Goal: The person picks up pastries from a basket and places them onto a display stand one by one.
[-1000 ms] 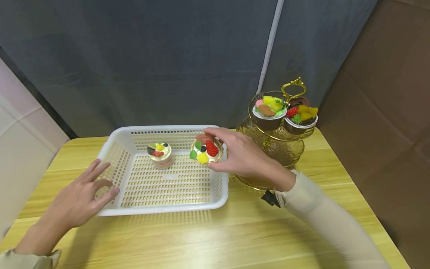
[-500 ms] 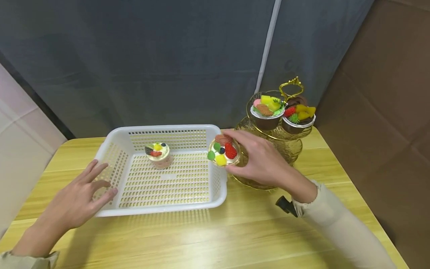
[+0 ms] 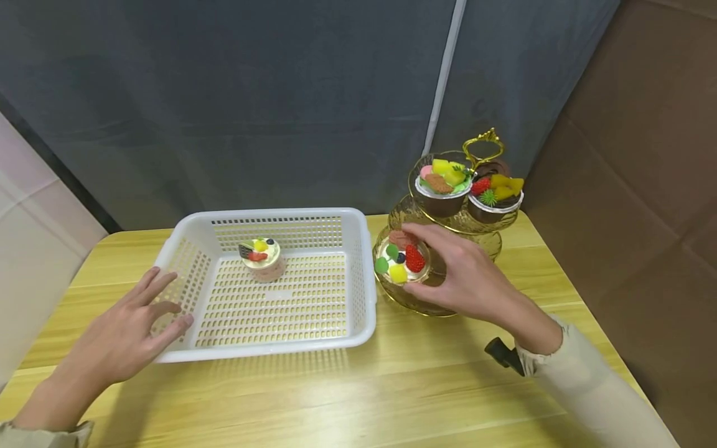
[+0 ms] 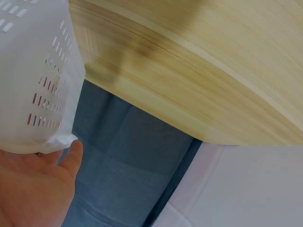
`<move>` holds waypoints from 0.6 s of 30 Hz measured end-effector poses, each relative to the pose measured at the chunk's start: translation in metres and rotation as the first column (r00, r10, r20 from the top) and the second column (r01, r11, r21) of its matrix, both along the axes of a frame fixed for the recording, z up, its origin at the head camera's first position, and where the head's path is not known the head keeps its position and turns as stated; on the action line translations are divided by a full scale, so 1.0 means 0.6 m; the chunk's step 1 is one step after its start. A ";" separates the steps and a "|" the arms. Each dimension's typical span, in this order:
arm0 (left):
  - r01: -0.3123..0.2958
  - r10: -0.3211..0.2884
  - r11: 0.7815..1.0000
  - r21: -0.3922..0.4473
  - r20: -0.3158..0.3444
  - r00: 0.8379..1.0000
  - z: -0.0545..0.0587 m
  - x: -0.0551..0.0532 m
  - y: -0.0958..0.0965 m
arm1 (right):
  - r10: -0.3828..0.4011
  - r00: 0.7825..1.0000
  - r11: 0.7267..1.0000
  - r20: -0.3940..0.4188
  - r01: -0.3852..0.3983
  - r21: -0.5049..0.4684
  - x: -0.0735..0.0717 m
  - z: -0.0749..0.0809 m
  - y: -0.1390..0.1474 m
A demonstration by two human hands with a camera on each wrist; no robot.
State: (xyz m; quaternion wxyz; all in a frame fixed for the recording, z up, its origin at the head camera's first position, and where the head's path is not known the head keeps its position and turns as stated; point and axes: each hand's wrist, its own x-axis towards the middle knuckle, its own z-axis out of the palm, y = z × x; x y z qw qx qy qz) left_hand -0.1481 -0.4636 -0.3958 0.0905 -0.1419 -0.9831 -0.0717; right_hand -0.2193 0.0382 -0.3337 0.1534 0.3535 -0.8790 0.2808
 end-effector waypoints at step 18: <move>0.005 -0.005 1.000 -0.001 -0.018 1.000 0.001 0.001 0.002 | -0.044 0.997 0.999 -0.070 0.044 -0.005 0.020 -0.025 0.057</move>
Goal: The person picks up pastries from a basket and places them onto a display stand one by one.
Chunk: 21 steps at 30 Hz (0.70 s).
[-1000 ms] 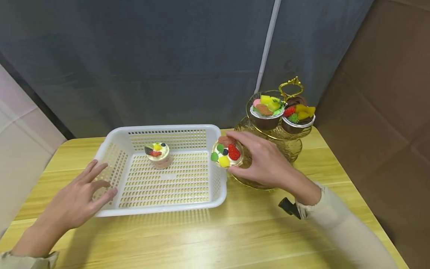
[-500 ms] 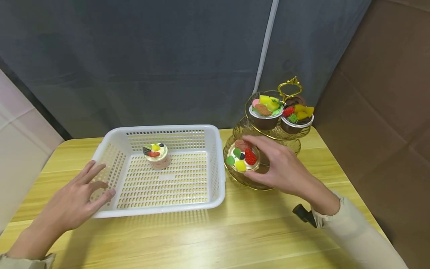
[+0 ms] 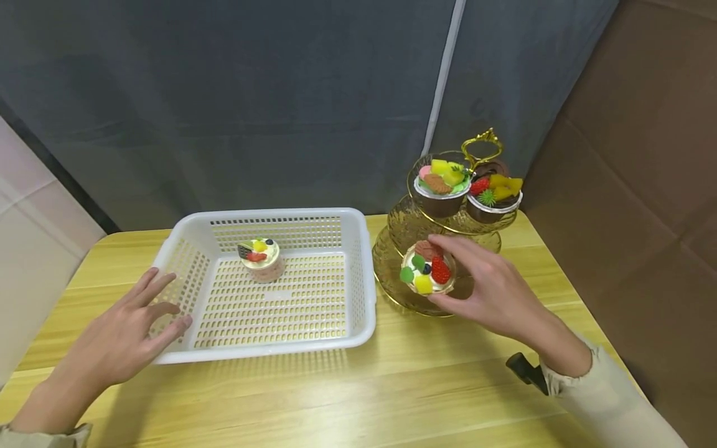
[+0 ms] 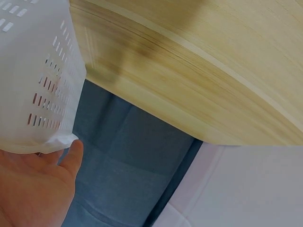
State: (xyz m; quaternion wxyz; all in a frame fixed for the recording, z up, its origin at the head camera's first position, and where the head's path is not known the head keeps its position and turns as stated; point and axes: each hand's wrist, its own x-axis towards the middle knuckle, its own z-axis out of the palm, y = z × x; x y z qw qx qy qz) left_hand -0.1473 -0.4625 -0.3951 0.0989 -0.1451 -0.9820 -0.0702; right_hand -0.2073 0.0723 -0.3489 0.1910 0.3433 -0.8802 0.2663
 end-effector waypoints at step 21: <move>-0.002 0.002 1.000 0.005 -0.001 1.000 0.001 -0.001 -0.001 | -0.173 0.972 0.976 0.162 0.191 -0.103 0.004 -0.015 0.048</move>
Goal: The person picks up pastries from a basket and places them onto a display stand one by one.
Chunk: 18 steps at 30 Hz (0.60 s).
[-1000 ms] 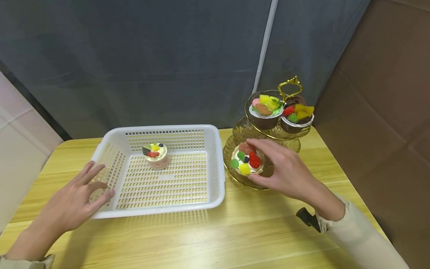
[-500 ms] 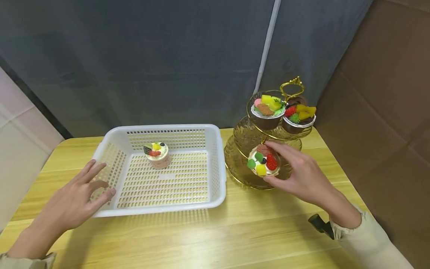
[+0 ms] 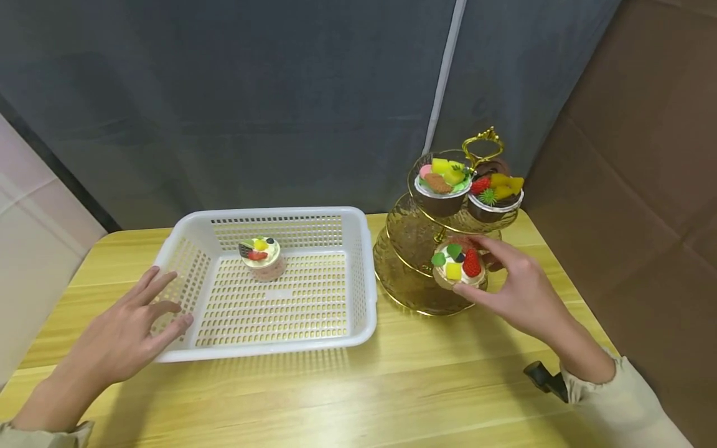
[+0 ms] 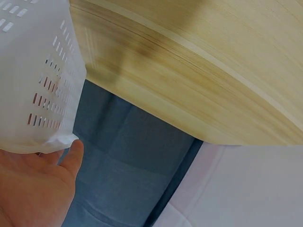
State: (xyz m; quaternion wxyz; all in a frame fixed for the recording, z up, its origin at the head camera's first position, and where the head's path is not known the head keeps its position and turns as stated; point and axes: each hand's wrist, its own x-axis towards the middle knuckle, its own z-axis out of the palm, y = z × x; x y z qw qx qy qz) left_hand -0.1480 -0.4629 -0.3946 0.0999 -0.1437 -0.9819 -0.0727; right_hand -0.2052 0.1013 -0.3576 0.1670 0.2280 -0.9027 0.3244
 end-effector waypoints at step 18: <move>-0.009 0.009 1.000 -0.001 0.011 1.000 0.000 0.000 0.000 | -0.070 0.989 0.990 0.133 0.085 -0.112 -0.051 -0.004 0.024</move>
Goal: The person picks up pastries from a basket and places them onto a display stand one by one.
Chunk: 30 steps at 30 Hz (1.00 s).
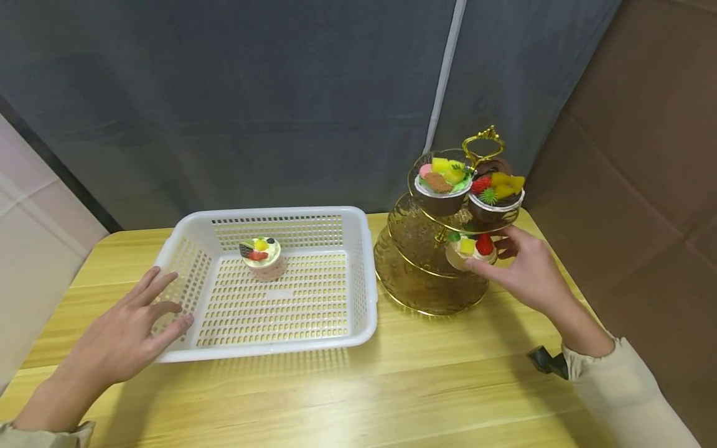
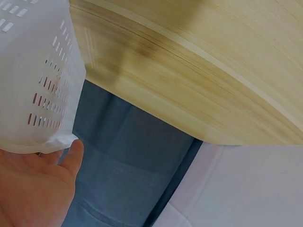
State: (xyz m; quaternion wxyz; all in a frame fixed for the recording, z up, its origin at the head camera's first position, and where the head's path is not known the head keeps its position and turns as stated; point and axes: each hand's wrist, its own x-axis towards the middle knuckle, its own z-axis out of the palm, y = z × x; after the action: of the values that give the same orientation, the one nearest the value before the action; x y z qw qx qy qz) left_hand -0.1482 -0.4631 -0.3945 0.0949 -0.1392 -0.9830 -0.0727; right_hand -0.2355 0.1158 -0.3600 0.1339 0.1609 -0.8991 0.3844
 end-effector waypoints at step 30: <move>0.007 -0.007 1.000 0.001 0.000 1.000 0.002 0.002 0.001 | -0.109 0.994 0.978 -0.005 0.109 0.177 -0.013 0.008 0.018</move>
State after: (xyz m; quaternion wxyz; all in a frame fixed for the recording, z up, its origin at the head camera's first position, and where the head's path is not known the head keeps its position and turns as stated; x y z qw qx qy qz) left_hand -0.1471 -0.4625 -0.3934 0.0947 -0.1425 -0.9825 -0.0735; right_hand -0.2434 0.1266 -0.3551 0.1378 0.1218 -0.9375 0.2953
